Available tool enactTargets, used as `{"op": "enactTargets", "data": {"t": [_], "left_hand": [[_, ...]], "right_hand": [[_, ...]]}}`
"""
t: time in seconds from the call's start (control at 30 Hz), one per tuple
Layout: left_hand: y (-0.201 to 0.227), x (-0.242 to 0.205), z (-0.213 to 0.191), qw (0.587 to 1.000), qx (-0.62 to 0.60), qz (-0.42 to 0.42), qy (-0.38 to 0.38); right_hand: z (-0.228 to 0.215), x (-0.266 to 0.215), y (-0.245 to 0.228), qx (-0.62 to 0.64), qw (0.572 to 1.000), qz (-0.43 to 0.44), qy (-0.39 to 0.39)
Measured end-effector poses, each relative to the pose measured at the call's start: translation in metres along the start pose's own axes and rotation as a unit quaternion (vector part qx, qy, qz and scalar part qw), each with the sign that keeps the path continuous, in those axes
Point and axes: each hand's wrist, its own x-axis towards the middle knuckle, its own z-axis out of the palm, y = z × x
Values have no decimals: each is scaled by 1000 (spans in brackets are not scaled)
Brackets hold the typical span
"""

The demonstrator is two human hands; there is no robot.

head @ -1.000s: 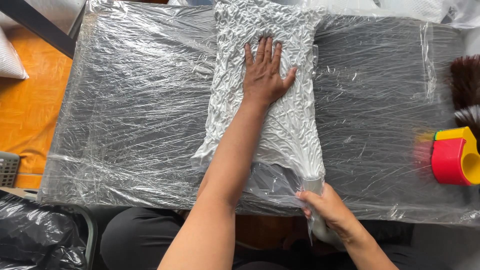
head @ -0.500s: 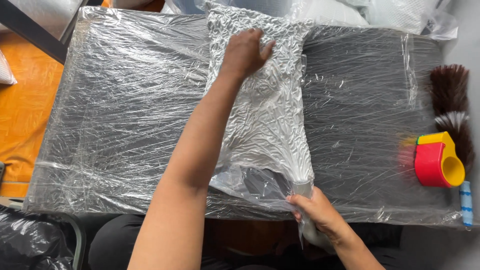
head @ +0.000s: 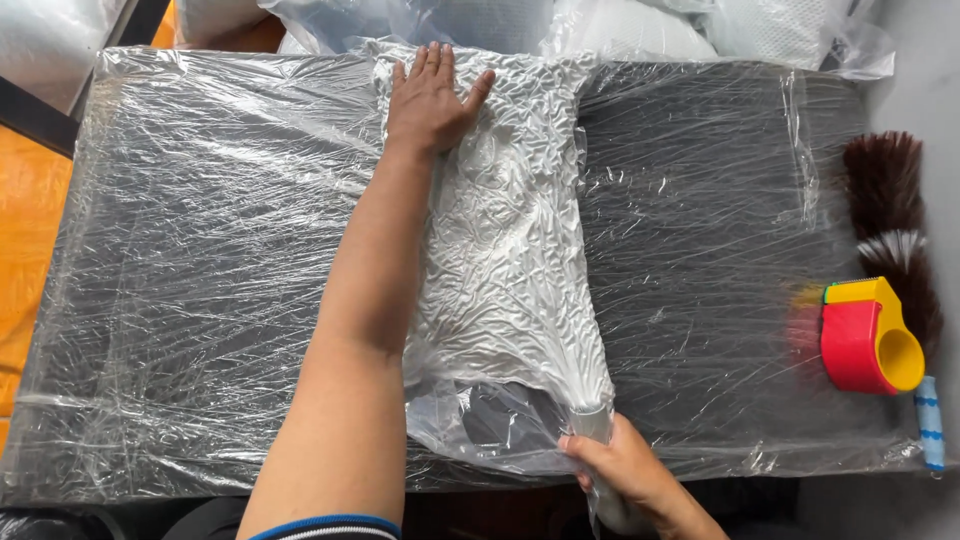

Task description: Compressing a pillow using a vacuum cleaner and sealing it in a plastic bag with tape for packaging.

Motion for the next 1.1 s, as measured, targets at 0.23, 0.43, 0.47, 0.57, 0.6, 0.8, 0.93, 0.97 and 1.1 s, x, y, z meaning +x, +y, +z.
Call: {"op": "enactTargets", "data": {"t": [0.23, 0.43, 0.47, 0.57, 0.6, 0.8, 0.93, 0.97, 1.1], "left_hand": [[-7, 10, 9, 1000, -2, 0, -9], [-9, 22, 22, 999, 32, -18, -28], [-12, 27, 28, 999, 35, -19, -18], [-14, 32, 38, 998, 55, -9, -14], [-14, 33, 39, 997, 74, 0, -17], [16, 18, 39, 986, 128, 88, 64], [31, 20, 27, 981, 148, 117, 43], [39, 18, 19, 994, 80, 75, 8], [64, 21, 16, 998, 62, -13, -28]], "right_hand": [[-4, 4, 9, 12, 1000, -7, -7], [-4, 4, 10, 11, 1000, -13, -7], [-5, 5, 11, 12, 1000, -21, -7], [-3, 3, 10, 12, 1000, -24, -4], [-3, 2, 8, 10, 1000, -21, -5], [-4, 3, 8, 6, 999, -30, -9], [3, -4, -2, 0, 1000, -15, 5], [2, -3, -1, -5, 1000, -15, 0], [-1, -2, 1, -24, 999, -23, -11]]}}
